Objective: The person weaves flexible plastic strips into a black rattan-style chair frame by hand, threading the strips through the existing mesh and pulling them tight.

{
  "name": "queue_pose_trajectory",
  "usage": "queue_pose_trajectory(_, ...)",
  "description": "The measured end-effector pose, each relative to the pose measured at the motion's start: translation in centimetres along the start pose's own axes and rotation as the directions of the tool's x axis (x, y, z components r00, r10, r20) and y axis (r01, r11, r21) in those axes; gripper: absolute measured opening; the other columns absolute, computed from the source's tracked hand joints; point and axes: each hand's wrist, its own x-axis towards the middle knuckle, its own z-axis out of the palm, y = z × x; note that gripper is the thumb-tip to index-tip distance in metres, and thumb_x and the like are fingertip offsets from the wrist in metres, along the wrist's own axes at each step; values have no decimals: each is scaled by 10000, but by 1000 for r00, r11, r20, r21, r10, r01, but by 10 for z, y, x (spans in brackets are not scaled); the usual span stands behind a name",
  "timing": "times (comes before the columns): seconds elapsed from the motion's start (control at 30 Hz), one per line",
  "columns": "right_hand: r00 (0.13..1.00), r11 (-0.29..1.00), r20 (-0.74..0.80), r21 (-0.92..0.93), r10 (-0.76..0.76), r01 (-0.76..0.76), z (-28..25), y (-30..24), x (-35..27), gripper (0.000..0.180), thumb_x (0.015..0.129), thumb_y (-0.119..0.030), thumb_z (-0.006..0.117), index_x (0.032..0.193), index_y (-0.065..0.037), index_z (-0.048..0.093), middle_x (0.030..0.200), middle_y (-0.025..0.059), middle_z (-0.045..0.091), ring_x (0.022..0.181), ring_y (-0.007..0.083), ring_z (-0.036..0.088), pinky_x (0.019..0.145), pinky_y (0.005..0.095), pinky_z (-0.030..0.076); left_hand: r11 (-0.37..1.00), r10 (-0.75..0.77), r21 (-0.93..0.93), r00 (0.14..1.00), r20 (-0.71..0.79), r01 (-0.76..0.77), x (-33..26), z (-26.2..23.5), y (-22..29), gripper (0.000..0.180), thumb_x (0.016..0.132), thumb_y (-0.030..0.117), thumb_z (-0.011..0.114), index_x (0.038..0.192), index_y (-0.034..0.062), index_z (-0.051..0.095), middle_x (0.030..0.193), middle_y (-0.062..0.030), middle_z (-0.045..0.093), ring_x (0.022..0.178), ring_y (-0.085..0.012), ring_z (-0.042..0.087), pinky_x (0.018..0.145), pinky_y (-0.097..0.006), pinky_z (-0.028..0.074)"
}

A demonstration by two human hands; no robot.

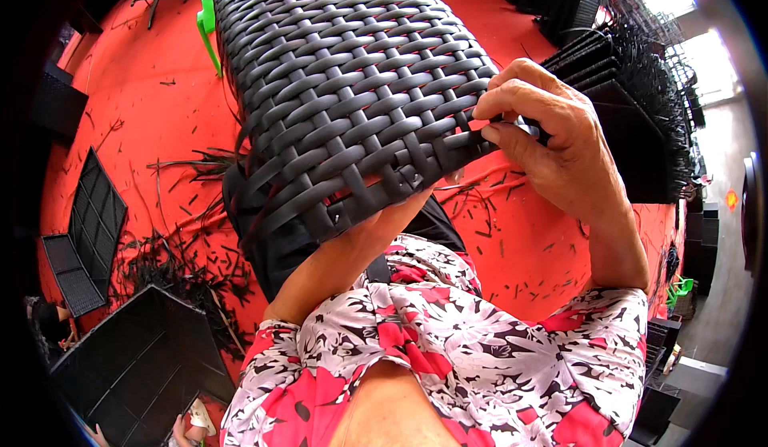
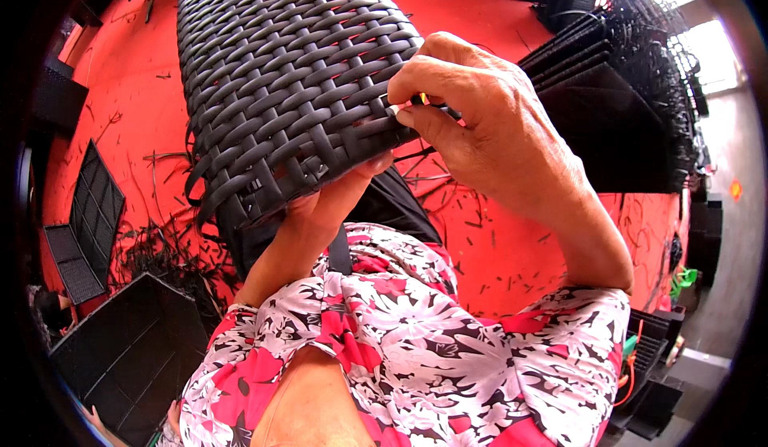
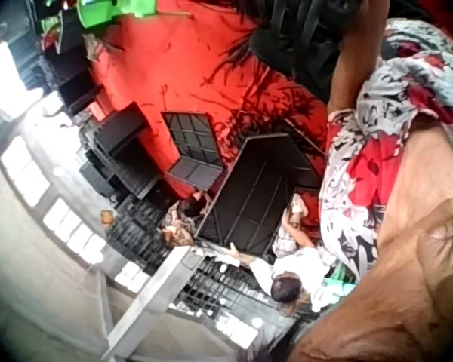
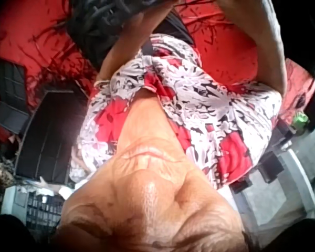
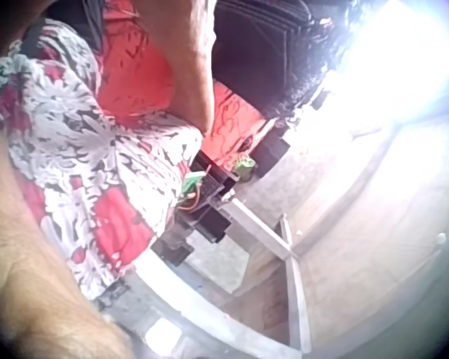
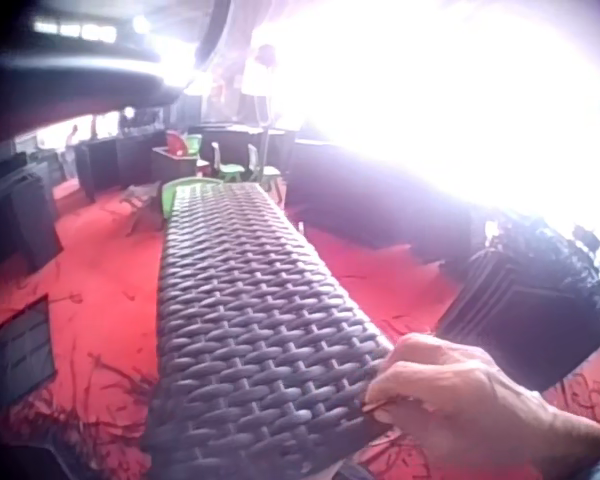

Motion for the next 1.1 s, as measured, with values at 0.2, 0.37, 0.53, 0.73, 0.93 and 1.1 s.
queue_pose_trajectory(0.2, 968, 964, -159, 212, 196, -161, -17, 21, -8, 52, 834, -15, 657, 885, -15, 652, 812, 27, 601, 705, 106, 552, 623, 245, 427, 990, 17, 137, 994, 106, -32, -4, -8, 8, 608, 747, 372, 776, 1269, 160, 548, 1289, -52, 572, 1174, -221, 511, 759, -387, 473)
queue_pose_trajectory(0.37, 963, 987, -243, 132, 119, -89, -14, 24, -23, 84, 799, -2, 687, 880, -17, 668, 840, 48, 621, 712, 133, 599, 627, 245, 455, 998, -42, -44, 999, 10, 43, -7, -1, 6, 556, 774, 322, 761, 1262, 146, 559, 1315, -65, 558, 1217, -226, 495, 836, -422, 446)
queue_pose_trajectory(0.53, 958, 994, -267, -4, 106, -111, -13, 17, -21, 144, 747, -7, 731, 878, -27, 674, 851, 80, 621, 713, 188, 622, 627, 278, 484, 1000, -21, 17, 984, 177, 18, -1, 0, 11, 553, 863, 444, 619, 1250, 56, 545, 1229, -136, 593, 1086, -289, 584, 810, -436, 488)
queue_pose_trajectory(0.73, 959, 992, -279, -122, -52, 19, 4, 21, -31, 171, 743, -70, 759, 874, -12, 665, 937, 84, 616, 717, 112, 544, 551, 218, 425, 999, -33, 9, 998, 47, 32, -9, 2, 11, 505, 855, 449, 641, 1203, 86, 594, 1215, -102, 603, 1084, -270, 590, 840, -432, 491)
queue_pose_trajectory(0.93, 984, 994, -169, -96, -61, 46, -5, 20, -22, 197, 736, -37, 715, 865, -19, 567, 881, 106, 585, 787, 271, 578, 619, 351, 473, 999, -33, -6, 999, 25, 34, -15, 3, 12, 507, 858, 453, 634, 1212, 92, 587, 1223, -102, 598, 1097, -274, 581, 854, -438, 483)
queue_pose_trajectory(1.1, 966, 923, -80, -326, -245, 207, -7, 23, -25, 269, 736, 17, 667, 980, -9, 556, 870, 108, 589, 786, 282, 595, 601, 364, 502, 999, -38, -16, 999, 26, 38, -16, 3, 9, 510, 862, 456, 629, 1220, 97, 581, 1231, -102, 593, 1108, -276, 574, 866, -443, 475)
